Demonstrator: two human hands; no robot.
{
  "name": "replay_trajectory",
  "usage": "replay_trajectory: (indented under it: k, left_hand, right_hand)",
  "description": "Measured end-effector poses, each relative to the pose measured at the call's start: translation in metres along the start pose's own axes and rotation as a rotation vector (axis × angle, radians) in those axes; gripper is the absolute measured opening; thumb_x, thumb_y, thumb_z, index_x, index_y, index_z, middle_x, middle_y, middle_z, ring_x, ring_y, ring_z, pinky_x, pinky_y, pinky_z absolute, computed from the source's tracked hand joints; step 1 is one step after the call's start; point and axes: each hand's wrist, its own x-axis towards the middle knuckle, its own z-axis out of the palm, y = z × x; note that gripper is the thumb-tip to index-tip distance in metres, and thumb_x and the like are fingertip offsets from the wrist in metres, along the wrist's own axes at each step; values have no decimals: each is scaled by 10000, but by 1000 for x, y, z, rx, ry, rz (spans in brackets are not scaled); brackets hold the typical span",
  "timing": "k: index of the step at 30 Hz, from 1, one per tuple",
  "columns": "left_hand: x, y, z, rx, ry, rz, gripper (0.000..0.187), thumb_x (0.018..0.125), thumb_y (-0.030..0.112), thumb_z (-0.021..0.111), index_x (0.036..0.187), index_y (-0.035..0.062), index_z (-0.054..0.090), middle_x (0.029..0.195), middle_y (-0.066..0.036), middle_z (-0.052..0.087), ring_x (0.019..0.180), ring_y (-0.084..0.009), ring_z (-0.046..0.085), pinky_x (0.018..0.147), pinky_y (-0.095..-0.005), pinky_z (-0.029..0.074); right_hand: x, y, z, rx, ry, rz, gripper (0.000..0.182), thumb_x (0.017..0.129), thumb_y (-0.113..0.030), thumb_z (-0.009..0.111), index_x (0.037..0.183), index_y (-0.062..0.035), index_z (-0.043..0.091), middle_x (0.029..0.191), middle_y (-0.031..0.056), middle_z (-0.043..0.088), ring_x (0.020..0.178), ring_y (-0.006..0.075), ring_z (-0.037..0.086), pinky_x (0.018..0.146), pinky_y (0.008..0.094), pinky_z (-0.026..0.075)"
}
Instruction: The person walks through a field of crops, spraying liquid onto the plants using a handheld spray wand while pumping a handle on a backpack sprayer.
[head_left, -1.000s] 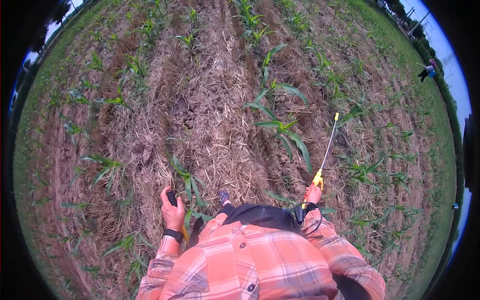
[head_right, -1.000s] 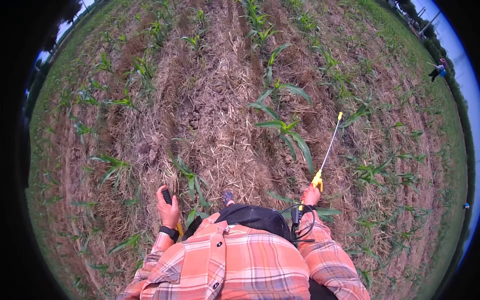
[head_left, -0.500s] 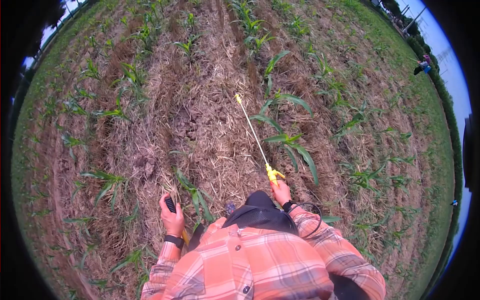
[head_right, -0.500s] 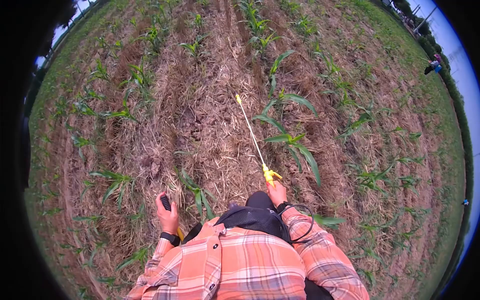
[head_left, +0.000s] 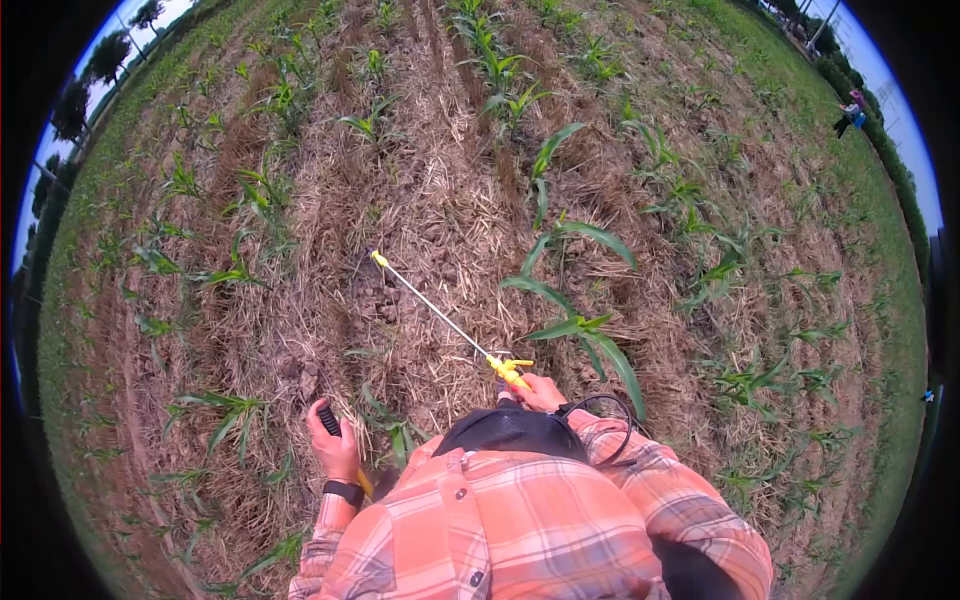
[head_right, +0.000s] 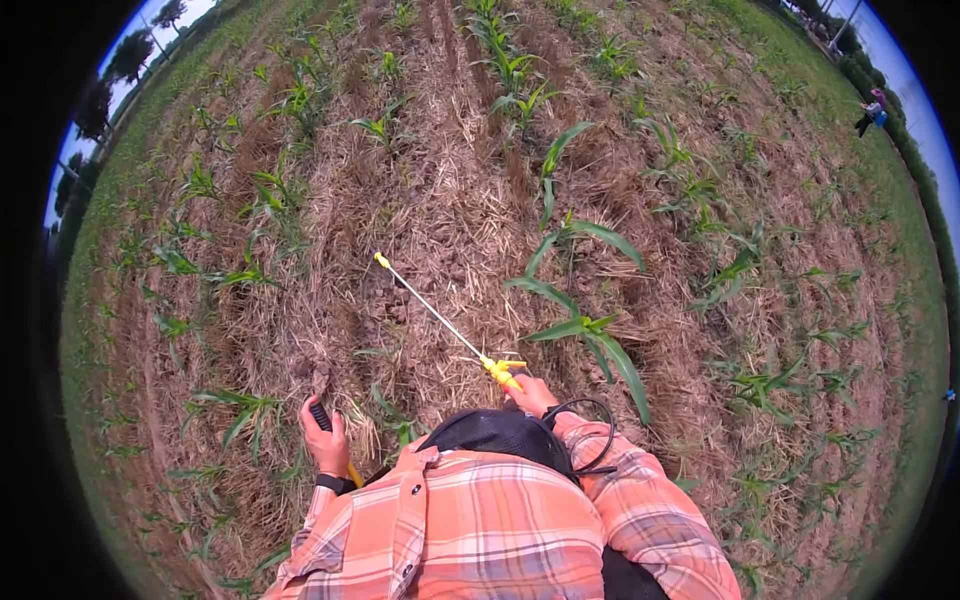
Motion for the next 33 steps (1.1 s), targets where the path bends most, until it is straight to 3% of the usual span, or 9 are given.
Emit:
replay_trajectory:
  k: [8, 10, 12, 16, 18, 21, 24, 29, 33]
  left_hand:
    - [56, 45, 73, 3, -79, 86, 399, 698, 36, 530, 1072, 74, 396, 802, -144, 519, 650, -278, 520, 602, -340, 405]
    - [70, 50, 86, -28, -46, 150, 397, 704, 23, 522, 1077, 74, 397, 699, -75, 462, 544, -167, 436, 524, -293, 371]
    - [80, 55, 96, -26, -48, 137, 388, 704, 25, 521, 1069, 76, 400, 683, -67, 453, 538, -162, 432, 513, -290, 365]
    - [94, 67, 110, -14, -26, 141, 386, 707, 18, 518, 1070, 74, 398, 664, -60, 446, 529, -152, 428, 502, -286, 361]
    - [101, 76, 112, -23, -108, 13, 398, 710, 15, 519, 1084, 62, 391, 800, -131, 517, 628, -248, 520, 588, -319, 413]
    - [118, 93, 118, 6, 1, 253, 395, 709, 7, 517, 1078, 65, 390, 765, -120, 505, 596, -233, 501, 568, -307, 406]
    - [136, 97, 124, -30, -67, 152, 395, 705, 4, 519, 1072, 72, 390, 711, -113, 486, 563, -228, 482, 549, -304, 399]
    - [178, 99, 141, 26, -61, 206, 402, 699, 8, 525, 1070, 82, 391, 656, -115, 475, 537, -232, 481, 526, -313, 396]
    - [220, 99, 147, -20, -50, 162, 396, 702, 24, 526, 1071, 85, 394, 666, -121, 498, 554, -248, 515, 519, -330, 403]
  right_hand:
    - [40, 30, -80, 26, 314, 127, 189, 784, -238, 528, 826, -54, 544, 569, 15, 536, 462, 89, 484, 431, 237, 380]
    - [52, 48, -98, 140, 354, 202, 170, 800, -231, 510, 816, -64, 535, 559, -10, 519, 421, 62, 451, 379, 210, 345]
    - [67, 77, -111, 277, 443, 183, 149, 814, -225, 490, 805, -78, 511, 554, -18, 501, 378, 49, 407, 331, 200, 308]
    - [70, 36, -157, 517, 540, 381, 187, 816, -247, 490, 742, -75, 483, 537, -19, 472, 361, 48, 394, 303, 203, 303]
    - [80, 51, -166, 576, 569, 338, 218, 816, -266, 491, 730, -66, 476, 532, -9, 466, 356, 56, 398, 294, 206, 298]
    - [96, 68, -191, 610, 713, 365, 229, 814, -262, 493, 722, -56, 460, 531, 7, 464, 337, 71, 386, 284, 222, 294]
    - [109, 72, -211, 689, 832, 357, 263, 818, -268, 485, 699, -38, 440, 524, 28, 465, 328, 83, 391, 274, 231, 301]
    - [135, 69, -229, 710, 982, 354, 278, 823, -276, 463, 671, -47, 426, 508, 26, 420, 338, 98, 379, 263, 239, 314]
    - [166, 50, -226, 667, 889, 428, 253, 820, -261, 462, 689, -48, 430, 519, 29, 437, 330, 100, 380, 264, 241, 320]
